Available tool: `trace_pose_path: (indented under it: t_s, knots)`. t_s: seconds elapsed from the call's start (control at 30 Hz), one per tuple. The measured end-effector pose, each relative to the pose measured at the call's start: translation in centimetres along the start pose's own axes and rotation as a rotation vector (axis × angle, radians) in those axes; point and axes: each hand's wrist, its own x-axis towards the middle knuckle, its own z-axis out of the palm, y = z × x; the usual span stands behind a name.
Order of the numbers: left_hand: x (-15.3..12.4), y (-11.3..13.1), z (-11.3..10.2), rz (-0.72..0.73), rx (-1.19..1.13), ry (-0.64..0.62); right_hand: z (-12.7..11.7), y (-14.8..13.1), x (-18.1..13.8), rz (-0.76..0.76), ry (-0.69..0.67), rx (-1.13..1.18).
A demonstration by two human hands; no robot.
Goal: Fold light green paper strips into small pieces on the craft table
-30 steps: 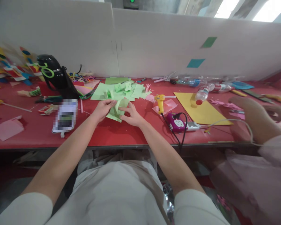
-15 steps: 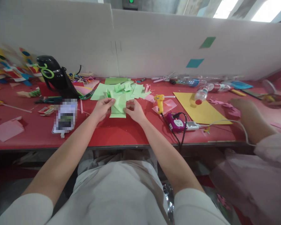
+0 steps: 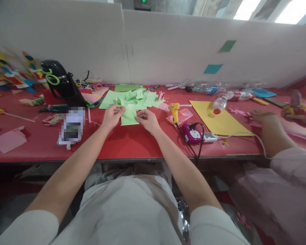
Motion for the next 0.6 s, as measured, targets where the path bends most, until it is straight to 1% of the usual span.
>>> trace_pose_path:
  t_s: [0.1,0.23,0.3,0.47,0.6]
  knots:
    - [-0.03,0.21,-0.03,-0.002,-0.024,-0.009,0.01,-0.06,0.00,-0.009,-0.018,0.007]
    - [0.05,0.36,-0.16,0.013,-0.042,-0.042,0.02,-0.17,-0.07,0.063,-0.072,0.093]
    - [0.08,0.33,-0.21,0.024,-0.046,-0.042,-0.03,-0.24,-0.15,0.083,-0.086,0.083]
    - [0.05,0.37,-0.16,0.055,-0.040,-0.021,-0.22,-0.31,-0.30,0.049,-0.095,-0.018]
    - [0.20,0.45,-0.17,0.054,-0.154,-0.065,-0.22,-0.31,-0.29,0.075,-0.055,0.047]
